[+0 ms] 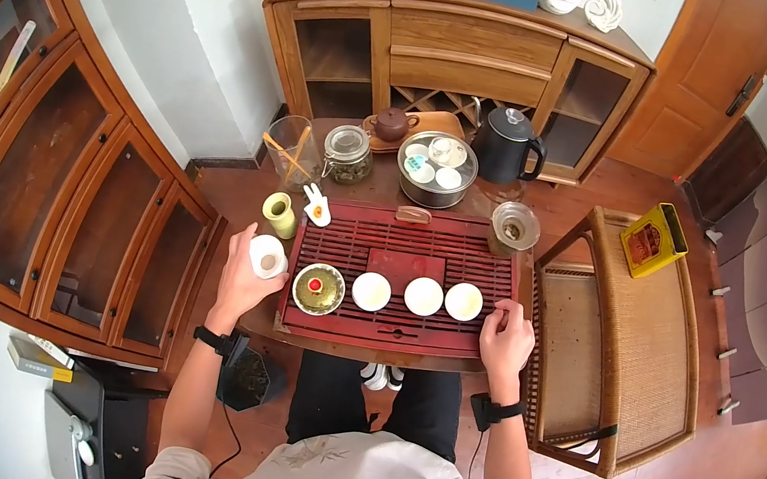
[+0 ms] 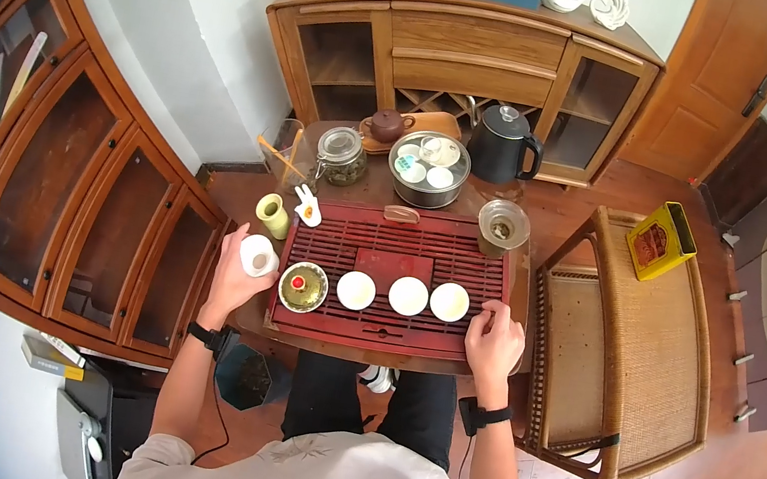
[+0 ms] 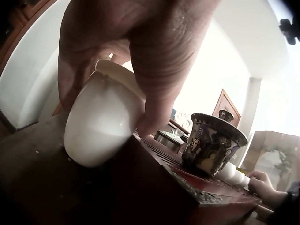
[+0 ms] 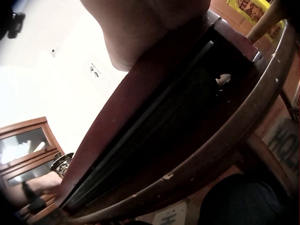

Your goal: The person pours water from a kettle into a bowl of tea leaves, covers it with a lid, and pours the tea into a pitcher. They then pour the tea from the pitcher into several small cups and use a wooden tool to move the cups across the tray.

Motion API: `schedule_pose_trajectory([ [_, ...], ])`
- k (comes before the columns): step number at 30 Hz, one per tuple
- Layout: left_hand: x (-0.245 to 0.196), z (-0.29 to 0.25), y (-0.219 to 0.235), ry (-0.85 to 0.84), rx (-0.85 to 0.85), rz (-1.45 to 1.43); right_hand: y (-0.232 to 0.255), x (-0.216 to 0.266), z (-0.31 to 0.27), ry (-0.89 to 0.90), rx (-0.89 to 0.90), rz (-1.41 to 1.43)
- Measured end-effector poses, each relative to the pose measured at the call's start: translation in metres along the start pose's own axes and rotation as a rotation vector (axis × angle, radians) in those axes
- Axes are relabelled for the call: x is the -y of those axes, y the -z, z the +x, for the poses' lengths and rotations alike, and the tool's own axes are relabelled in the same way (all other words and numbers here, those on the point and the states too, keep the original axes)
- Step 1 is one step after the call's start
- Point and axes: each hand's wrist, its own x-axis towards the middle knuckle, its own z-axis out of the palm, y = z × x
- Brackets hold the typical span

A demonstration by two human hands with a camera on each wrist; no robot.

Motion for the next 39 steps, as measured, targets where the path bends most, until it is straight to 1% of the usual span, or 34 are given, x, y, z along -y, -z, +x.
schedule_pose_trajectory([
  [4,0.002,-0.001,-0.002,0.006,0.017,-0.005,0.001,0.0,0.0,-0.01,0.018,0.0],
  [5,0.002,-0.002,-0.002,-0.011,-0.009,0.001,0.001,0.0,0.0,-0.003,0.019,0.004],
  [8,0.0,-0.003,-0.002,-0.009,-0.018,-0.047,0.0,-0.001,0.0,0.014,0.01,0.003],
  [9,-0.001,-0.004,-0.002,-0.027,-0.051,-0.043,-0.001,-0.002,0.0,0.013,0.011,0.006],
  [13,0.0,-0.003,0.0,-0.036,-0.05,-0.037,-0.001,-0.002,0.0,0.013,0.017,0.004],
  [16,-0.012,-0.001,0.007,0.002,-0.001,-0.037,0.001,0.0,0.001,0.013,0.024,0.006],
  [20,-0.012,0.0,0.008,-0.014,-0.004,-0.063,0.0,0.0,0.001,0.006,0.031,-0.008],
  [26,-0.011,0.0,0.008,0.015,0.018,-0.065,0.001,0.0,0.001,0.002,0.051,-0.01],
  [31,0.0,-0.002,0.002,-0.033,-0.027,-0.076,0.0,0.0,0.001,0.008,0.047,-0.031],
  [34,-0.011,-0.004,0.009,0.0,-0.027,-0.086,0.0,0.002,0.001,0.013,0.039,-0.028],
  [39,-0.006,-0.005,0.01,-0.005,-0.048,-0.091,-0.002,0.001,0.0,0.009,0.036,-0.051],
])
